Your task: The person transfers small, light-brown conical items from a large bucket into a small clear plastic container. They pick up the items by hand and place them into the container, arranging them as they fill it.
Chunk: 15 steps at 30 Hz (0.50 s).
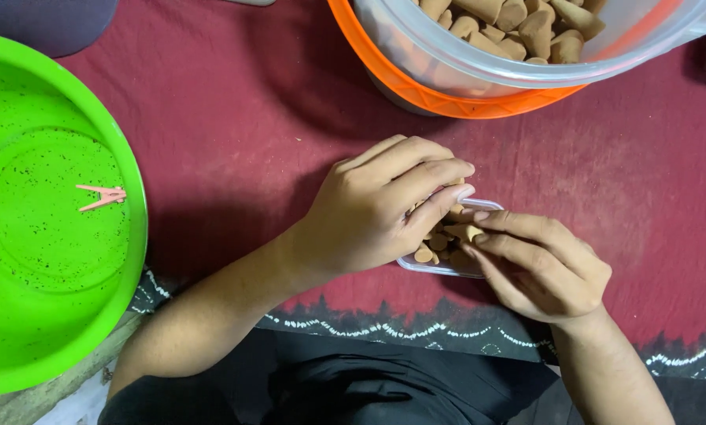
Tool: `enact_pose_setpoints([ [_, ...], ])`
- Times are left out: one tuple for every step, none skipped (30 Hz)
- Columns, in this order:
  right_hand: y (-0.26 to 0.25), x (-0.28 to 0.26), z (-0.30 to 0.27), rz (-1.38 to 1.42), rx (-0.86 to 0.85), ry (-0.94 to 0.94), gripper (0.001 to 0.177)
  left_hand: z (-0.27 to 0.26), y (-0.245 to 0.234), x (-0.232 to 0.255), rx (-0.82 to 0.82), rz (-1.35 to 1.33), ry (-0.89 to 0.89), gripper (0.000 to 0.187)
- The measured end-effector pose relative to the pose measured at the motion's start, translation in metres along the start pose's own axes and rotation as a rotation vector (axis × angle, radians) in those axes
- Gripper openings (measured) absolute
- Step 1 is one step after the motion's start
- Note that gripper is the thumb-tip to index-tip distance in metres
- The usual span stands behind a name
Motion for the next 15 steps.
enact_pose_setpoints([
  [0.001,-0.002,0.002,0.000,-0.001,-0.001,0.017,0.000,-0.001,0.000,0.001,0.000,-0.001,0.007],
  [0.002,-0.004,0.003,0.015,0.000,0.011,0.016,0.001,-0.003,-0.001,0.013,0.005,-0.003,0.007],
  [0.002,-0.006,0.004,0.029,-0.001,0.026,0.016,0.001,-0.004,-0.001,0.023,0.006,-0.004,0.007],
  [0.002,-0.009,0.006,0.028,-0.003,0.029,0.016,0.002,-0.005,0.000,0.023,0.002,-0.005,0.007],
  [0.004,-0.010,0.009,0.038,-0.024,0.016,0.015,0.003,-0.008,-0.001,0.052,0.016,-0.021,0.006],
  [0.006,-0.012,0.013,0.048,-0.046,0.004,0.015,0.004,-0.011,-0.001,0.081,0.030,-0.036,0.006],
  [0.006,-0.014,0.014,0.047,-0.047,-0.001,0.015,0.004,-0.013,-0.001,0.085,0.033,-0.036,0.006],
  [0.007,-0.016,0.016,0.034,-0.040,-0.008,0.014,0.005,-0.016,-0.001,0.107,0.046,-0.031,0.006],
  [0.008,-0.018,0.017,0.021,-0.035,-0.014,0.013,0.004,-0.018,-0.001,0.130,0.058,-0.028,0.006],
  [0.009,-0.020,0.021,0.021,-0.037,-0.018,0.013,0.004,-0.019,-0.001,0.134,0.060,-0.029,0.006],
  [0.010,-0.021,0.024,0.007,-0.061,-0.006,0.012,0.003,-0.020,-0.001,0.139,0.059,-0.029,0.005],
  [0.012,-0.022,0.027,-0.008,-0.085,0.006,0.011,0.003,-0.020,-0.001,0.144,0.058,-0.028,0.005],
  [0.014,-0.021,0.032,-0.007,-0.087,0.003,0.011,0.002,-0.020,-0.001,0.147,0.060,-0.030,0.005],
  [0.019,-0.021,0.036,0.040,-0.139,-0.030,0.012,0.002,-0.019,-0.002,0.148,0.061,-0.035,0.005],
  [0.024,-0.022,0.040,0.086,-0.191,-0.063,0.013,0.001,-0.019,-0.002,0.149,0.062,-0.039,0.005],
])
Point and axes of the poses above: each hand's wrist, its own z-axis towards the middle knuckle, its own y-axis out of the palm, x = y × z, the point moved 6 cm from there along z, towards the middle knuckle, and after that the axes turned 10 degrees about -x, right-handed, at the moved point
